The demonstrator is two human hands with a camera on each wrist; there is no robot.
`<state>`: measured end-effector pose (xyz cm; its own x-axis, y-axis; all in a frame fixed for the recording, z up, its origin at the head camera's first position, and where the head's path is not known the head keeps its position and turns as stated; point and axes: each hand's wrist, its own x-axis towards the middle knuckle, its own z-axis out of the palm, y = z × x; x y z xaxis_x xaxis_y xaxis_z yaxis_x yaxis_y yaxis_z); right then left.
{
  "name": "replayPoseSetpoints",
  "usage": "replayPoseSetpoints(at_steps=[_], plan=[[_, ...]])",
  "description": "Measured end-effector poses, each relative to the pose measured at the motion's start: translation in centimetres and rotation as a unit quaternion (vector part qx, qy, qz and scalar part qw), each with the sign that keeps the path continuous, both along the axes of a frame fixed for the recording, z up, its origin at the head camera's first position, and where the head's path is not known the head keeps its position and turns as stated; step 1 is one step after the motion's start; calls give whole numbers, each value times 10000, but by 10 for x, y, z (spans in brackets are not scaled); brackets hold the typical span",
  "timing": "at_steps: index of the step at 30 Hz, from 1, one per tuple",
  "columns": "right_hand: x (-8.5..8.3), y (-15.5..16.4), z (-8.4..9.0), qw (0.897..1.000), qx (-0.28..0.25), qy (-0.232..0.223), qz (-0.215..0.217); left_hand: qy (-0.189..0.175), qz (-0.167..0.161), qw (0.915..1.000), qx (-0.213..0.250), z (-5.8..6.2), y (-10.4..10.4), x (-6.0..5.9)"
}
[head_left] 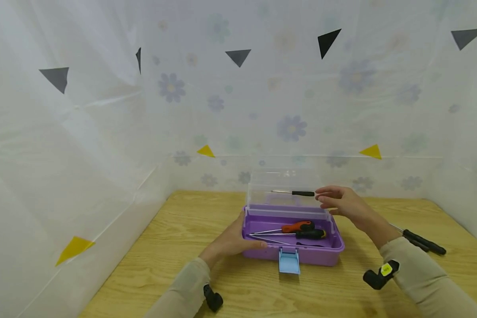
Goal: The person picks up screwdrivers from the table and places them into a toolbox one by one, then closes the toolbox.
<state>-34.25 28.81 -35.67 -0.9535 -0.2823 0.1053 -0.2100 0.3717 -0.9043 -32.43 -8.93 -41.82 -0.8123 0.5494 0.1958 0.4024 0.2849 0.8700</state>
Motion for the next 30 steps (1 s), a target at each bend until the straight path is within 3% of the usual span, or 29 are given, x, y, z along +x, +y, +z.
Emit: replayPoseSetpoints(at_steps=[30], plan=[[11,9,5,9996,-232,-61,129,-120,-82,9997,210,2,1,2]])
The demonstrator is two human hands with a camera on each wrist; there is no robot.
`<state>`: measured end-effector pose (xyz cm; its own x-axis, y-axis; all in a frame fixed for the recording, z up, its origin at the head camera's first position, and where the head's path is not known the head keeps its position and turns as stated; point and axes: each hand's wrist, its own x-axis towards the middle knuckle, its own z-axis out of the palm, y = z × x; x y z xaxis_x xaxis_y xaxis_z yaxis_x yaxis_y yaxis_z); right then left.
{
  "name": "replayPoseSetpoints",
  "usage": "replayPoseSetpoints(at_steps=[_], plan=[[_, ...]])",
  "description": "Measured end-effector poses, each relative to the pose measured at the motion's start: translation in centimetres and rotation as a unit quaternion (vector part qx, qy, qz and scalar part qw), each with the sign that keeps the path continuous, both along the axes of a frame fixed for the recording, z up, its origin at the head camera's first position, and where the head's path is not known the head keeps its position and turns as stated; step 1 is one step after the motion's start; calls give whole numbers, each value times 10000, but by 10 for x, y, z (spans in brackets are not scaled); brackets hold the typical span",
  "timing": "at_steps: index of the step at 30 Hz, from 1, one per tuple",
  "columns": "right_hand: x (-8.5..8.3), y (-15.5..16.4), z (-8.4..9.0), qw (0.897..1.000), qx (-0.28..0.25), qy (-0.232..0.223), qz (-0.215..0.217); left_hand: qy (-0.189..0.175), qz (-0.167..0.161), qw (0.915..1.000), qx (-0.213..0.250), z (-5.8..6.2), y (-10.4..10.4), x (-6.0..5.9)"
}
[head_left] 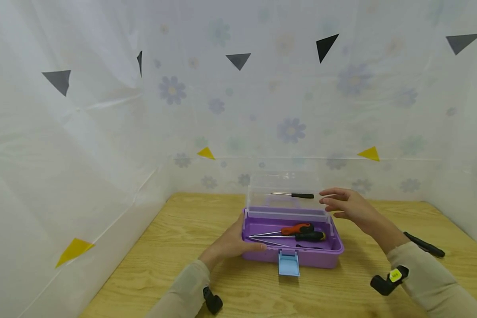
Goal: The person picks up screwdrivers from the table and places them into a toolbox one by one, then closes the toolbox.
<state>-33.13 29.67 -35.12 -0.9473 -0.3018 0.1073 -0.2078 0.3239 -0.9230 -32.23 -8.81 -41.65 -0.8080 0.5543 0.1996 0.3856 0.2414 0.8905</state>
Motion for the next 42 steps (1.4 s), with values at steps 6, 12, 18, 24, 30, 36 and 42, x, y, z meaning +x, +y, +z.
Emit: replayPoseSetpoints(at_steps=[6,12,18,24,30,36,42], plan=[[3,8,0,10000,13,12,-4,0,23,10000,-41,0,0,-1],[5,17,1,10000,-47,39,-29,17,32,10000,-58,0,0,-2],[8,22,2,9999,-52,2,-91,57,22,10000,-59,-1,0,-3],[11,27,0,9999,-25,3,-110,115,11,9999,-87,-3,-1,-6],[15,38,-1,9999,-88,58,-85,109,-29,9999,-55,-3,0,-5],[19,55,-3,9998,-121,97,-88,75,-62,9999,59,-1,1,-5],[24,71,-7,9995,-276,123,-124,69,-27,10000,-8,-1,1,-6]])
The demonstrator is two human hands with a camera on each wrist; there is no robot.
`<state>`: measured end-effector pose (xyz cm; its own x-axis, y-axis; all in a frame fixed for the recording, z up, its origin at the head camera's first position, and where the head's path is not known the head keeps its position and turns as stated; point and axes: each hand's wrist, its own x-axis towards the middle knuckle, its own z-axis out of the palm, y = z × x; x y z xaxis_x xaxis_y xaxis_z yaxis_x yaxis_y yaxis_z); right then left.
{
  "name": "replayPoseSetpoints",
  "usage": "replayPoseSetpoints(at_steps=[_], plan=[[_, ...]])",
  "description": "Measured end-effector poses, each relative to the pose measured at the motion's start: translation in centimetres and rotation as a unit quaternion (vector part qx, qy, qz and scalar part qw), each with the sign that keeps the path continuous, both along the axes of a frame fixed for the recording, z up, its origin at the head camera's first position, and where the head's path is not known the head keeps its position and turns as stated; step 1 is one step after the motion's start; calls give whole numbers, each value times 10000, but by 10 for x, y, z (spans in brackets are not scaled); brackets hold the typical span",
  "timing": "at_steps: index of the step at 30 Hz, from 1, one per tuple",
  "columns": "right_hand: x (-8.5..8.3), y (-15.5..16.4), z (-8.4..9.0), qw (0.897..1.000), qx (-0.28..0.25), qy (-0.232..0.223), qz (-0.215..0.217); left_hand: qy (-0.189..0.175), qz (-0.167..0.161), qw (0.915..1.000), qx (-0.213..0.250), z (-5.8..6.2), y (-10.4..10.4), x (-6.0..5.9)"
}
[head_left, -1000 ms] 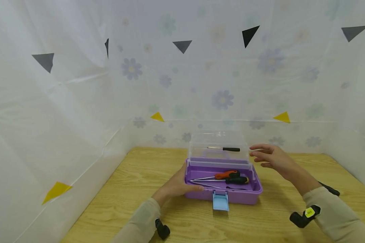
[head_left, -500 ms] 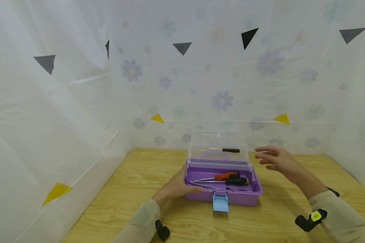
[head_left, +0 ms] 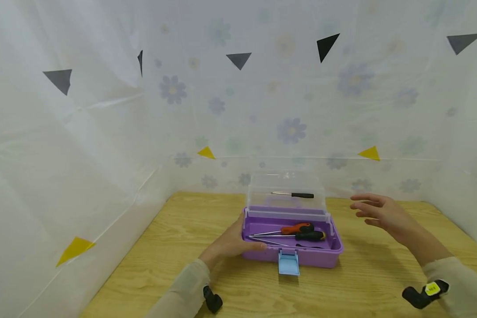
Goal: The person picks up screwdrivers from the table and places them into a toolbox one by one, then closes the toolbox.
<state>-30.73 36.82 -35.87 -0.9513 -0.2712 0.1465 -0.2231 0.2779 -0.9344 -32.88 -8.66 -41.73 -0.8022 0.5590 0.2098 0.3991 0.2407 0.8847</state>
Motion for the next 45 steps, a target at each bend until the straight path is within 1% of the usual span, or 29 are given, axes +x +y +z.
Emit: replayPoseSetpoints(at_steps=[5,11,12,20,24,28,32,39,42,45], plan=[[6,12,-1,9998,-119,-90,-90,25,64,9999,-86,0,0,2],[10,25,-2,9996,-173,-188,-129,175,116,9996,-167,-2,-1,-1],[11,28,-2,9996,-152,-188,-132,152,109,9997,-148,-2,-1,-1],[13,47,-13,9993,244,-95,-275,2,55,10000,-75,2,0,2],[15,59,-18,9996,108,-124,-241,-12,70,9999,-129,1,-1,1],[16,69,-22,9999,-6,-138,-99,-6,79,9999,-142,1,-1,1],[16,76,-27,9998,35,-127,-171,98,48,9999,-125,0,-1,0],[21,85,-34,9993,-60,-290,-243,225,94,9995,-211,-2,-2,-1],[22,89,-36,9989,4,-347,-318,177,109,9996,-178,-1,-2,1],[23,94,-38,9978,188,-436,-462,111,78,9998,-123,2,-1,3]])
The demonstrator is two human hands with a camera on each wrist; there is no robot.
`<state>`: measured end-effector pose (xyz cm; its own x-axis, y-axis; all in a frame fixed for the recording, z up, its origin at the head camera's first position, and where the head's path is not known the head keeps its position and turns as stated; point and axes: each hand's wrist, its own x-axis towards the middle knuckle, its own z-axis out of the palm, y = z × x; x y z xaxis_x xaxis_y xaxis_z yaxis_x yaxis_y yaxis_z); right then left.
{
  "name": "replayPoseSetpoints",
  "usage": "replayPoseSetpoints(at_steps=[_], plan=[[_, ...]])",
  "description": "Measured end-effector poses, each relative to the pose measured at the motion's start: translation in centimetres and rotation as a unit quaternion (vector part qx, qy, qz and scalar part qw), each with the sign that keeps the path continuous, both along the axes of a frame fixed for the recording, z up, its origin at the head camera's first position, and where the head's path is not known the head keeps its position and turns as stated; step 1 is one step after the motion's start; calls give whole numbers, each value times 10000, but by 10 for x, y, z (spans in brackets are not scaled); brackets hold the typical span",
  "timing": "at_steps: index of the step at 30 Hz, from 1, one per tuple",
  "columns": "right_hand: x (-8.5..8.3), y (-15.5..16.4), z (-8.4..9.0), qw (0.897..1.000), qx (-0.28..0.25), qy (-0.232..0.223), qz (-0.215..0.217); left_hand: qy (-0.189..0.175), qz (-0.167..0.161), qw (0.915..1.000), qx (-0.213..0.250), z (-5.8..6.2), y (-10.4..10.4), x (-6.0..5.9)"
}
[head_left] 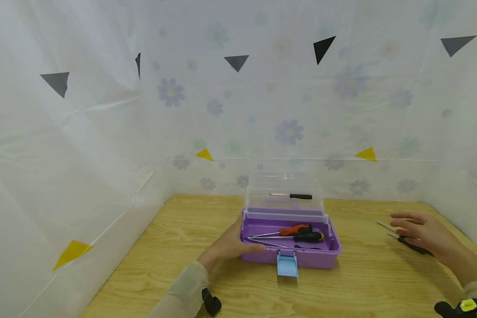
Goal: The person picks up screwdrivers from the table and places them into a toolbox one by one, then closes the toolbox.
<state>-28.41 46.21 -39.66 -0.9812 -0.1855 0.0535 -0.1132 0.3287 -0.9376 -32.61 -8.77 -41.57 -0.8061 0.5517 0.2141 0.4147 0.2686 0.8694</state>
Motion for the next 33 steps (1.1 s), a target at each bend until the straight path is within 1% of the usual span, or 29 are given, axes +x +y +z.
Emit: replayPoseSetpoints(at_steps=[3,5,10,14,19,22,26,29,31,33], plan=[[2,5,-2,9989,374,-100,-282,-21,-48,10000,45,1,0,0],[3,7,-2,9963,694,-135,-493,-4,-71,10000,56,1,0,0],[4,11,-5,9875,1240,-123,-968,14,-52,10000,37,1,0,0],[3,11,-8,9780,1761,-36,-1121,54,-30,10000,6,0,0,-1],[5,10,-12,9581,2600,245,-1174,68,2,10000,-50,-3,0,-3],[7,9,-14,9384,3162,611,-1251,90,-37,10000,-17,-4,0,-3],[7,9,-19,9119,3721,1120,-1320,75,-107,9999,59,-3,0,-2],[6,9,-22,9041,3875,1219,-1323,33,-83,10000,44,-2,-1,-1],[5,9,-23,9030,3919,1197,-1289,22,-76,10000,25,-2,-1,-1],[5,8,-23,9045,3926,1098,-1255,12,-69,10000,3,-2,-1,0]])
